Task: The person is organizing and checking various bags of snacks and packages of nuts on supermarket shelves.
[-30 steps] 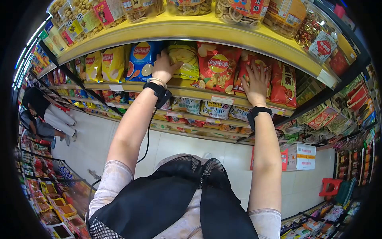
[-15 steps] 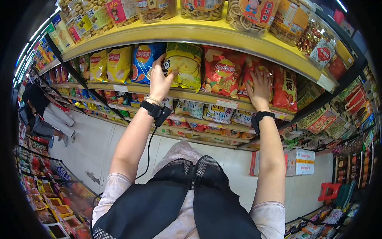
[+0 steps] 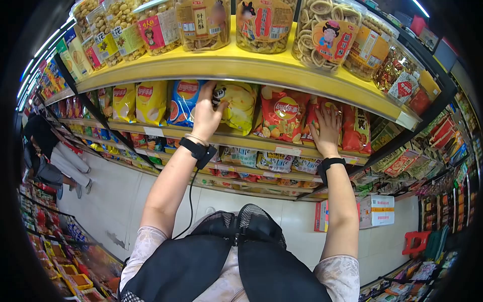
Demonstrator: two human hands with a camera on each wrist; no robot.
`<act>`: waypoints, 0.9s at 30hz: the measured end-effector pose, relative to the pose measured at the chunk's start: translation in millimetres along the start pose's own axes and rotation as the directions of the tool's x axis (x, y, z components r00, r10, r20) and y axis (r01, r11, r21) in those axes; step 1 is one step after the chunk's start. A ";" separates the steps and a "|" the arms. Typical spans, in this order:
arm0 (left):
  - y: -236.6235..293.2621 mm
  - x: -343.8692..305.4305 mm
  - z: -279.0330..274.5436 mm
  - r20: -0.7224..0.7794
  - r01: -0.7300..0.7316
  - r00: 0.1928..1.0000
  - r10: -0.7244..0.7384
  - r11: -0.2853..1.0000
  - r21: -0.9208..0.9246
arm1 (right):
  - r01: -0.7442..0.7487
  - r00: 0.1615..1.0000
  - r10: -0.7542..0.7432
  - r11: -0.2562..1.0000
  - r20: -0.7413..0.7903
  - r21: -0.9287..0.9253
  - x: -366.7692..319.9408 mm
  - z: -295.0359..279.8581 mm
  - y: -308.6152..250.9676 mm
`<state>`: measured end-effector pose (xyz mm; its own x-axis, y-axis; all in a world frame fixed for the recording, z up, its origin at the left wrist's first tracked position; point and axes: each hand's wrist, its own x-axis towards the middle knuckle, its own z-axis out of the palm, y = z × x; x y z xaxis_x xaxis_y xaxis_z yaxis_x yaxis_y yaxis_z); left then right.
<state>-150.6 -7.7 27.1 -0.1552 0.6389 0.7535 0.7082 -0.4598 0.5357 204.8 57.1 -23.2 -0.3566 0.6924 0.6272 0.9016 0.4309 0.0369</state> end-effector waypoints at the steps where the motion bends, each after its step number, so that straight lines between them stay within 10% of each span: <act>1: 2.3 2.5 -2.0 0.033 -0.066 0.997 0.063 0.995 0.078 | 0.022 1.000 -0.022 1.000 -0.005 -0.018 1.5 -1.9 -0.1; 8: -0.8 -26.6 -22.6 -0.046 -0.075 0.996 0.073 0.996 -0.047 | -0.061 0.997 0.060 0.998 0.053 0.001 11.6 -20.3 -14.0; 14: -3.6 -58.3 -50.2 -0.179 0.072 0.980 -0.086 0.994 -0.081 | 0.000 0.924 0.097 0.967 -0.371 0.254 29.9 -32.4 -93.0; 17: -13.7 -68.3 -66.1 -0.243 0.151 0.955 -0.170 0.984 -0.092 | 0.133 0.981 -0.049 0.875 -0.189 0.465 57.0 -17.0 -160.3; 20: -28.2 -77.5 -74.4 -0.214 0.245 0.937 -0.275 0.957 -0.154 | -0.152 0.988 0.093 0.684 0.122 0.713 85.9 37.9 -208.8; 27: -55.7 -91.5 -82.0 -0.185 0.323 0.905 -0.383 0.902 -0.287 | 0.001 0.986 -0.053 0.948 0.156 0.318 203.6 138.8 -188.3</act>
<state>-232.3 -91.1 -40.4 -0.5390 0.6406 0.5469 0.3910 -0.3848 0.8361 -71.5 197.3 -10.4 -0.4379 0.7502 0.4954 0.7768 0.5931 -0.2116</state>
